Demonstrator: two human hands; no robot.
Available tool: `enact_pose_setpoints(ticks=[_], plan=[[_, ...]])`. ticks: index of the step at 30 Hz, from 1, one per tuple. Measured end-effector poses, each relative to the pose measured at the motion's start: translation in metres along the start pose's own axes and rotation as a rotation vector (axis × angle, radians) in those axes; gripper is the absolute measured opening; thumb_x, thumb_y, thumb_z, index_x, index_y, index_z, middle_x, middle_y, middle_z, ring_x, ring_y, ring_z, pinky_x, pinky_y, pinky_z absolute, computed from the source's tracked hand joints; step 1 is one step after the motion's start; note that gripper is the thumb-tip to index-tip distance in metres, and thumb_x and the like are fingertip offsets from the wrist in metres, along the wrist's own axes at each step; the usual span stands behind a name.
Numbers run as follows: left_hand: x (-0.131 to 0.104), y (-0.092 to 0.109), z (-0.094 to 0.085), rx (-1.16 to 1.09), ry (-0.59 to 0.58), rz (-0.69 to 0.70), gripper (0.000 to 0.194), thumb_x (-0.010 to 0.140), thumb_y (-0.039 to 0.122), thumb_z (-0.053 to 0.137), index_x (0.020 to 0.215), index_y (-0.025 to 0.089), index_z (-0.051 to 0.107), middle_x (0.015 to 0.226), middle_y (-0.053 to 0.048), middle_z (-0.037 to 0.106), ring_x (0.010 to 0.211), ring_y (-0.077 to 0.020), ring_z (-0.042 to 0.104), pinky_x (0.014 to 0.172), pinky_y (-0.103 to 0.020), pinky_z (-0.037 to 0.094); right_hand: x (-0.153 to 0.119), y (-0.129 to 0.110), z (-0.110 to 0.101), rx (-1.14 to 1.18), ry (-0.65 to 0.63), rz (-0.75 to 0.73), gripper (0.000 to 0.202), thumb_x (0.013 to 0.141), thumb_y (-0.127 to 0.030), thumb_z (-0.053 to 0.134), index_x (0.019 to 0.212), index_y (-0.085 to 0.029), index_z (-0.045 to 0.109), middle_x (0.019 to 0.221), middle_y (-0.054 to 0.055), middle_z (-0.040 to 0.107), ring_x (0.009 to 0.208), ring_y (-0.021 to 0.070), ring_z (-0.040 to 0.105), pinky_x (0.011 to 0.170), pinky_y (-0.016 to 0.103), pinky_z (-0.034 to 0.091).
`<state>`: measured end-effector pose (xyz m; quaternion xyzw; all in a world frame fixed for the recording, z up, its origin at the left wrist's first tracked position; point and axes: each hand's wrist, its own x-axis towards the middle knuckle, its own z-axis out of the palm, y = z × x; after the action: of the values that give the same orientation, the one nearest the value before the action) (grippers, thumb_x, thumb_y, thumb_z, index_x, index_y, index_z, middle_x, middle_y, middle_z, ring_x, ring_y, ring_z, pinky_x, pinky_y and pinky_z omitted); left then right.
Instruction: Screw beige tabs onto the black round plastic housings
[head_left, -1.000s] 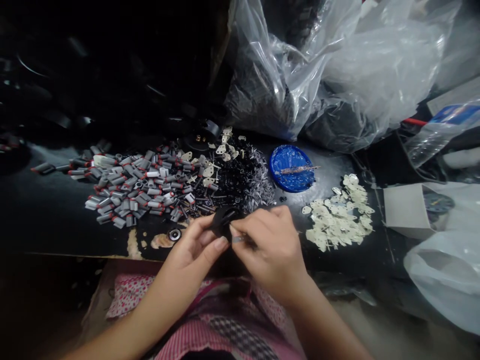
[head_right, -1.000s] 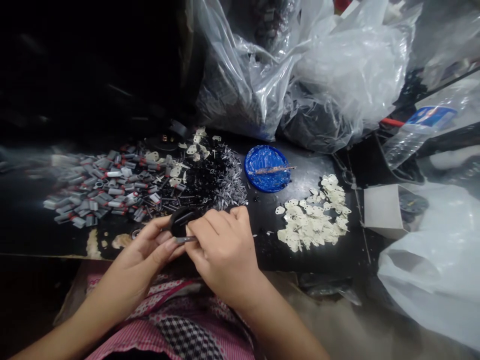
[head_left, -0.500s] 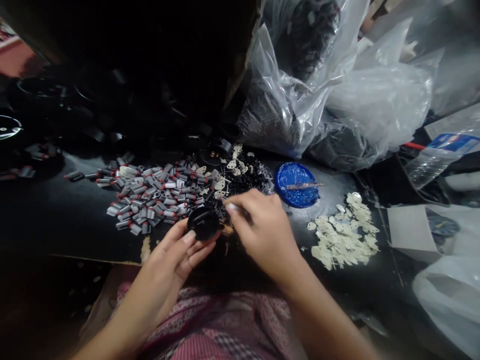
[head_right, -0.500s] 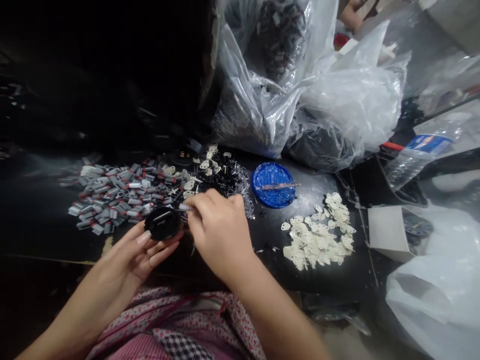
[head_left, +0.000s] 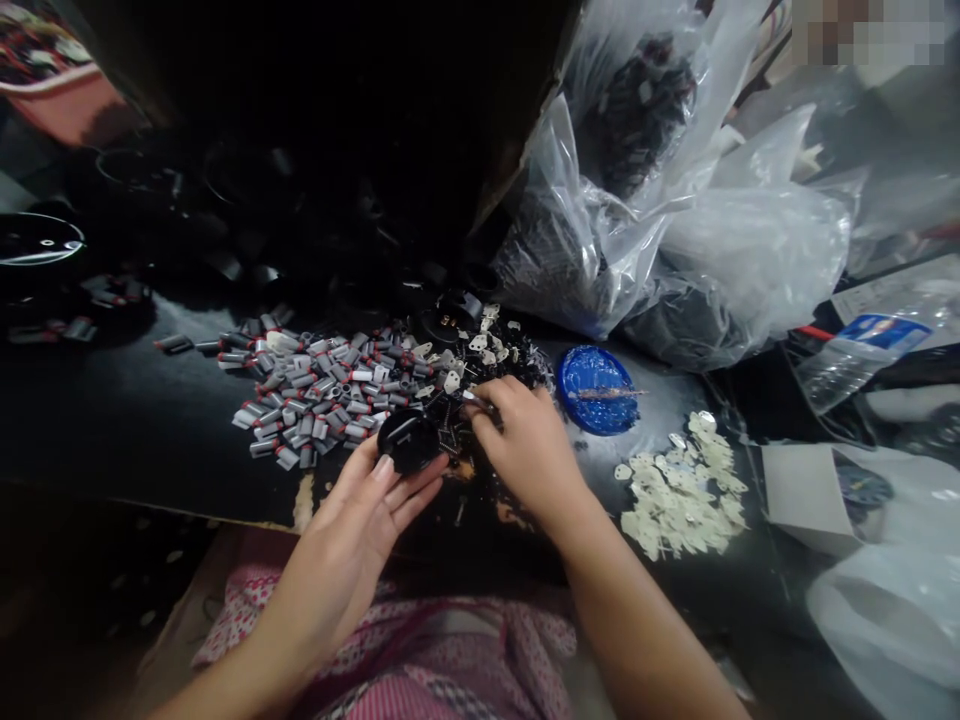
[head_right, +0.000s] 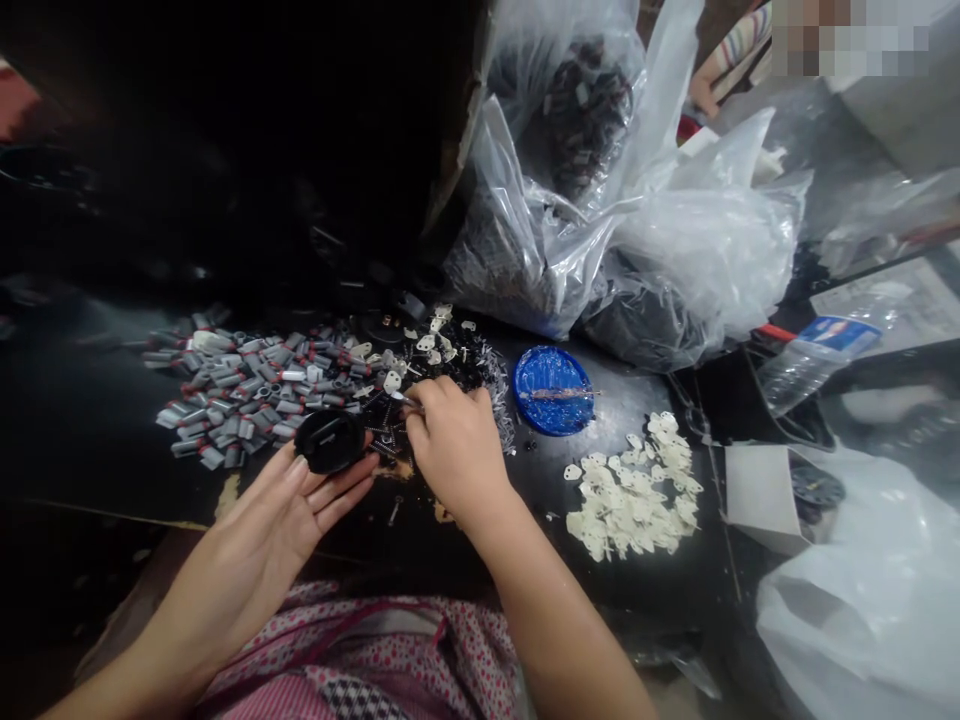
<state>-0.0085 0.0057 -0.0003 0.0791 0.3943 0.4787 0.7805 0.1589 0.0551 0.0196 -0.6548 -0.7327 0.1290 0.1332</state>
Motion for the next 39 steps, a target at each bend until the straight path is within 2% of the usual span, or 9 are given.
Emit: enact_pose_setpoints(ticks=[6,9,13,17,21,24,28,30,39], plan=[[0.001,0.003,0.006,-0.063,-0.01,-0.036,0.017,0.092,0.028,0.055,0.105,0.024,0.066,0.117,-0.003,0.071,0.11,-0.0259,0.065,0.097,-0.041,0.051,-0.019,-0.006,-0.009,0.415,0.092,0.048,0.004,0.088,-0.021,0.058,0.087,-0.021,0.062,0.087,0.002,0.067,0.084,0.0174,0.061,0.078,0.033,0.042],[0.0,0.006,0.009,-0.123,-0.025,-0.111,0.015,0.092,0.025,0.054,0.094,0.023,0.069,0.105,-0.004,0.075,0.107,-0.0231,0.067,0.095,-0.038,0.053,-0.035,-0.018,-0.01,0.564,0.024,0.06,0.003,0.087,-0.021,0.059,0.086,-0.022,0.062,0.086,0.0,0.067,0.083,0.0155,0.062,0.078,0.031,0.043],[0.001,0.007,0.011,-0.134,-0.025,-0.142,0.017,0.092,0.022,0.054,0.087,0.02,0.071,0.1,-0.005,0.076,0.103,-0.0205,0.068,0.093,-0.034,0.054,-0.048,-0.026,-0.007,0.672,-0.05,0.176,0.005,0.084,-0.021,0.061,0.08,-0.021,0.061,0.082,-0.002,0.067,0.076,0.0136,0.061,0.07,0.027,0.044],[0.0,0.006,0.011,-0.121,-0.027,-0.13,0.016,0.091,0.021,0.055,0.086,0.02,0.07,0.096,-0.004,0.077,0.098,-0.0196,0.07,0.09,-0.034,0.056,-0.051,-0.022,-0.005,0.607,-0.001,0.135,0.006,0.084,-0.021,0.063,0.079,-0.021,0.06,0.08,-0.002,0.067,0.075,0.0137,0.061,0.072,0.029,0.043],[0.0,0.009,0.012,-0.085,-0.007,-0.18,0.017,0.093,0.018,0.05,0.1,0.017,0.065,0.108,-0.009,0.074,0.1,-0.0218,0.07,0.086,-0.034,0.058,-0.057,-0.016,-0.003,0.425,0.177,-0.151,0.008,0.086,-0.016,0.063,0.093,-0.02,0.064,0.087,0.001,0.069,0.082,0.0151,0.062,0.077,0.033,0.04],[0.0,0.01,0.013,-0.076,0.023,-0.201,0.017,0.094,0.018,0.048,0.102,0.016,0.062,0.11,-0.012,0.073,0.1,-0.0224,0.07,0.083,-0.033,0.058,-0.062,-0.012,-0.002,0.315,0.214,-0.289,0.015,0.086,-0.012,0.062,0.098,-0.019,0.064,0.091,0.003,0.07,0.083,0.0157,0.063,0.078,0.035,0.039],[0.001,0.005,0.012,-0.026,0.066,-0.181,0.01,0.087,0.016,0.059,0.095,0.02,0.065,0.09,-0.004,0.075,0.086,-0.0193,0.073,0.079,-0.03,0.059,-0.064,-0.01,-0.003,0.276,0.241,-0.333,0.016,0.086,-0.008,0.058,0.096,-0.019,0.063,0.091,0.003,0.07,0.079,0.0149,0.064,0.074,0.035,0.037],[0.001,0.0,0.01,0.028,0.038,-0.134,0.015,0.083,0.019,0.067,0.097,0.024,0.066,0.085,0.001,0.074,0.081,-0.0166,0.072,0.08,-0.028,0.058,-0.062,-0.01,-0.004,0.263,0.253,-0.344,0.015,0.086,-0.008,0.057,0.096,-0.018,0.062,0.089,0.002,0.071,0.077,0.0143,0.064,0.073,0.035,0.036],[-0.001,-0.006,0.005,0.187,-0.1,-0.06,0.017,0.084,0.03,0.067,0.1,0.031,0.07,0.095,0.005,0.073,0.088,-0.0101,0.067,0.086,-0.02,0.051,-0.057,-0.011,-0.002,0.188,0.246,-0.346,0.014,0.087,-0.009,0.055,0.096,-0.017,0.062,0.083,0.002,0.069,0.074,0.0145,0.063,0.072,0.034,0.033]])
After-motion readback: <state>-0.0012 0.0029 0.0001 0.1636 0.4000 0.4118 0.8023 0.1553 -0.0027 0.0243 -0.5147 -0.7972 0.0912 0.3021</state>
